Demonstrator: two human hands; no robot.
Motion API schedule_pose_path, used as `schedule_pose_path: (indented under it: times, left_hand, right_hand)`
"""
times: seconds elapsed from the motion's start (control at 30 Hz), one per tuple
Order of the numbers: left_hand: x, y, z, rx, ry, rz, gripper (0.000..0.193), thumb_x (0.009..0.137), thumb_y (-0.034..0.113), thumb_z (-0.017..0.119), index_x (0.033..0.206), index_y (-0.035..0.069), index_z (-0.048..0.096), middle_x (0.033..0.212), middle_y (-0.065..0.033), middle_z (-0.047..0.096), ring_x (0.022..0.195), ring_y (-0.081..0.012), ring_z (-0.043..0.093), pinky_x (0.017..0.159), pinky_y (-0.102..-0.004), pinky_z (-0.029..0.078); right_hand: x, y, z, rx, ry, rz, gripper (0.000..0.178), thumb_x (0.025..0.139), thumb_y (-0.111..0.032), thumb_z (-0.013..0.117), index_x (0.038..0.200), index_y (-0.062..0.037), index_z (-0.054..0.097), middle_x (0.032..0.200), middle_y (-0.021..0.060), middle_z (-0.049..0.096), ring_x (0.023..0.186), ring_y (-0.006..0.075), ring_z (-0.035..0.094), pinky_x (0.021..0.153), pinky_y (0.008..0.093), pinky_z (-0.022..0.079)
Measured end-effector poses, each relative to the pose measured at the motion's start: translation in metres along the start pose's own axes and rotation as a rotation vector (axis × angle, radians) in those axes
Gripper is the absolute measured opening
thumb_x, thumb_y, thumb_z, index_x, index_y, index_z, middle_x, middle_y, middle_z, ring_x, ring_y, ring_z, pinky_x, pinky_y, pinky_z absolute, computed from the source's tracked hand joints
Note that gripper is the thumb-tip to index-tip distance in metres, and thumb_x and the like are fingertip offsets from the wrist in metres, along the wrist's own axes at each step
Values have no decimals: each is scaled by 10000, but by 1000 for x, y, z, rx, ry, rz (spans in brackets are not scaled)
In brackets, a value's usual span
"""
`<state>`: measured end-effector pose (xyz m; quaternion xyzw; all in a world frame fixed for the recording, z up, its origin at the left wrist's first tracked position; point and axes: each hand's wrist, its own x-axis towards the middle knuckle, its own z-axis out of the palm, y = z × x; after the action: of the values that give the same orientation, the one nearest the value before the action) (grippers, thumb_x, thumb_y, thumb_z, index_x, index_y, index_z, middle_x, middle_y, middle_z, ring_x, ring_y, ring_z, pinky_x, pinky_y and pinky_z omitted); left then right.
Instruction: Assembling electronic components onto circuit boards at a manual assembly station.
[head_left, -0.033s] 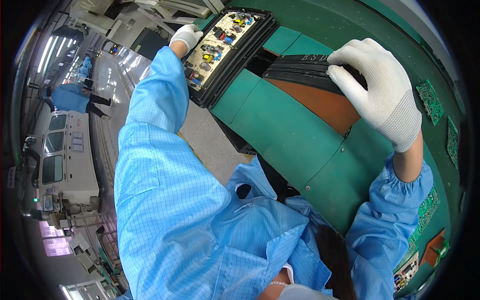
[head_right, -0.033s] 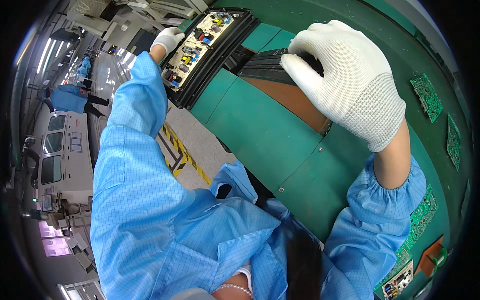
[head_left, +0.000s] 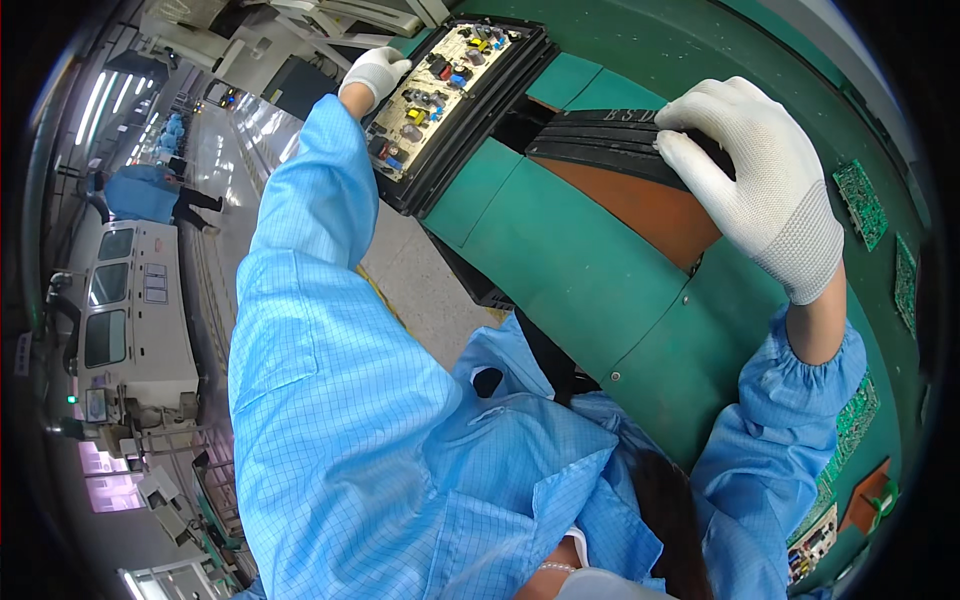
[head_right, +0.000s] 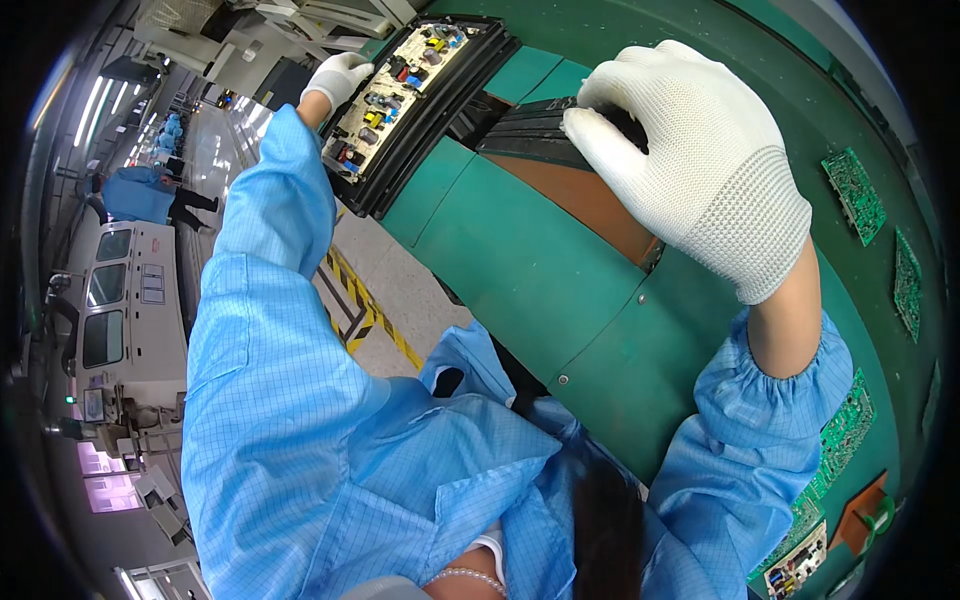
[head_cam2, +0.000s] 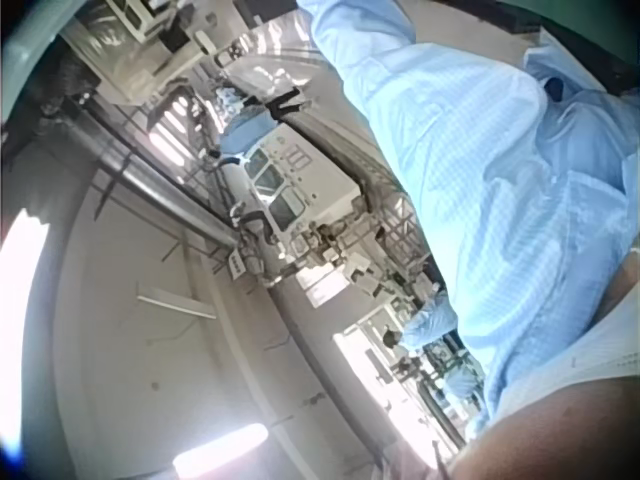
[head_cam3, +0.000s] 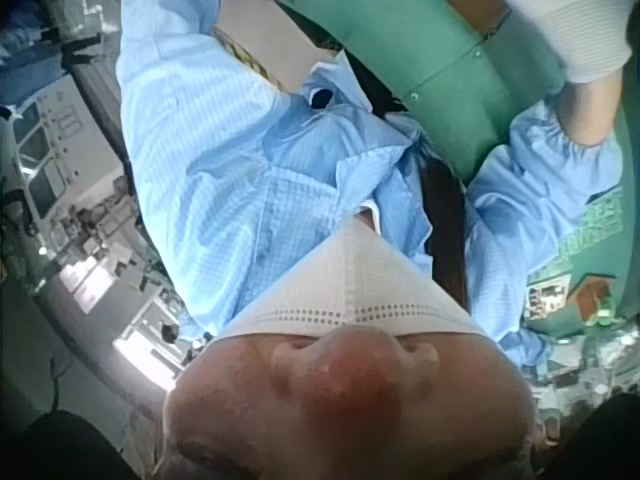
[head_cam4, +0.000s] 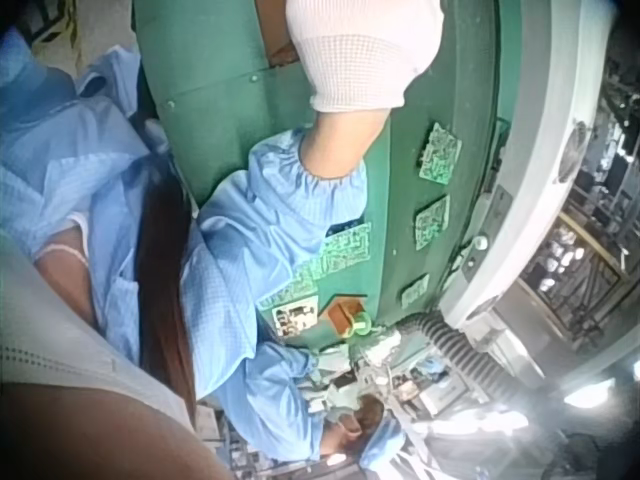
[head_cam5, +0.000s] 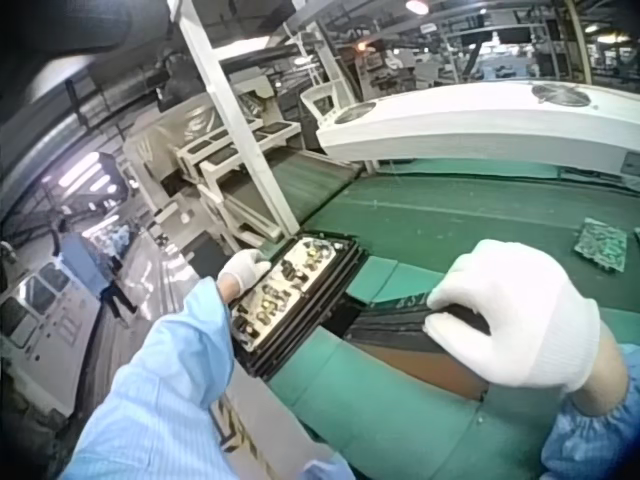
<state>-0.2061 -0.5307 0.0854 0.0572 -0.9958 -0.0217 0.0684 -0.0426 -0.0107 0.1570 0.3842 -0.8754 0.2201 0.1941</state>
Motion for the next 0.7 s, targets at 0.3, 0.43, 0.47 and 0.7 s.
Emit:
schedule_pose_path:
  times: [0.3,0.43,0.47,0.7]
  left_hand:
    - [-112,121,-23,45,222,465,478,863,505,737,1051,67,776,1007,-176,707,987,-358,685,902,-443,545]
    - [-111,125,-15,137,264,380,525,813,547,772,1038,72,773,999,-176,704,984,-361,681,908,-453,548]
    - [-114,130,-13,138,258,389,515,803,542,779,1020,75,774,1000,-179,699,986,-361,680,902,-458,551]
    - [-124,129,-4,-2,301,382,367,780,408,824,986,108,771,1029,-167,660,1013,-380,628,885,-478,529]
  right_hand:
    - [-3,7,2,12,-7,14,220,915,-220,634,979,-23,709,935,125,671,924,299,635,849,390,516]
    - [0,6,3,21,20,-21,193,909,-191,642,970,-20,708,934,123,674,922,305,631,847,392,513]
    - [-3,5,1,28,19,-4,178,903,-171,645,967,-17,706,932,124,674,920,309,629,845,395,509]
    - [0,-6,-1,103,4,44,154,882,-115,641,957,10,690,921,138,666,888,322,610,826,402,490]
